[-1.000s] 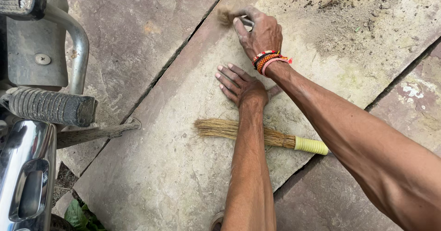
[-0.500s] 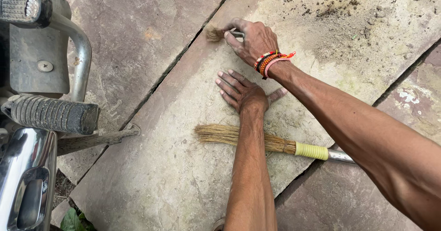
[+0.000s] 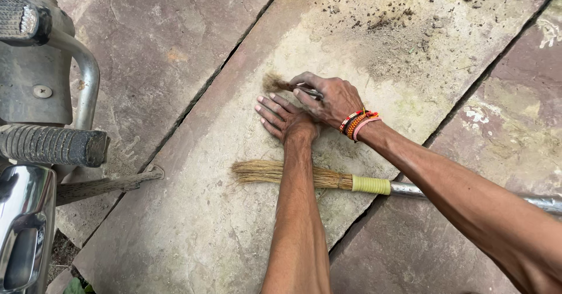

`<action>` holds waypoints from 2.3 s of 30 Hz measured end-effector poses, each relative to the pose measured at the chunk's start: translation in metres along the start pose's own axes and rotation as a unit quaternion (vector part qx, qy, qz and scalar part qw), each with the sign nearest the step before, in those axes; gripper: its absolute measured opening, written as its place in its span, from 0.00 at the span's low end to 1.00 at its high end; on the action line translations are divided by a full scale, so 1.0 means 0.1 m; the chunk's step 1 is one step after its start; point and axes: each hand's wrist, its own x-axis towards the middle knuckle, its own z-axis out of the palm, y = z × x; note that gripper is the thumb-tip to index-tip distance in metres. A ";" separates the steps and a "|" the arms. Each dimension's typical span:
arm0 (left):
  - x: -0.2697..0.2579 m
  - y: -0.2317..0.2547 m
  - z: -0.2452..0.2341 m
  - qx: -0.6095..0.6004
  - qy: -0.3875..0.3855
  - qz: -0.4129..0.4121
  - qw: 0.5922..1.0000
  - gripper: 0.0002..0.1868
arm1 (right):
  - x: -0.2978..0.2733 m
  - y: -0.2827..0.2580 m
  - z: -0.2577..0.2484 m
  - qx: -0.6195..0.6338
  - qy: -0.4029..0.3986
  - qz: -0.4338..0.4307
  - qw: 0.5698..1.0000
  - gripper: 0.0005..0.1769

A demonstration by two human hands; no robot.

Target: The person attaches a broom head onto a long metal pole and then uses a smaller handheld brush to sweep dirt out of a crack between stone floor tiles.

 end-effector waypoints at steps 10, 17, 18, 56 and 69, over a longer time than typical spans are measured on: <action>-0.24 0.09 -0.32 -0.017 -0.078 -0.033 0.996 0.95 | 0.56 -0.26 0.04 0.034 0.021 -0.165 0.986 0.16; -0.15 0.12 -0.29 -0.019 -0.116 -0.049 0.992 0.96 | 1.30 -0.06 0.08 0.035 0.114 0.003 0.993 0.16; -0.15 0.11 -0.30 -0.014 -0.117 -0.048 0.992 0.96 | 1.32 -0.04 0.10 0.045 0.123 -0.048 0.990 0.15; -1.44 0.43 0.38 -0.014 0.111 0.193 0.975 0.78 | -1.04 0.60 -1.42 -0.130 0.022 0.077 0.988 0.18; -1.63 0.64 0.53 0.002 0.102 0.241 0.965 0.72 | -1.32 0.92 -1.80 -0.212 -0.062 0.049 0.974 0.19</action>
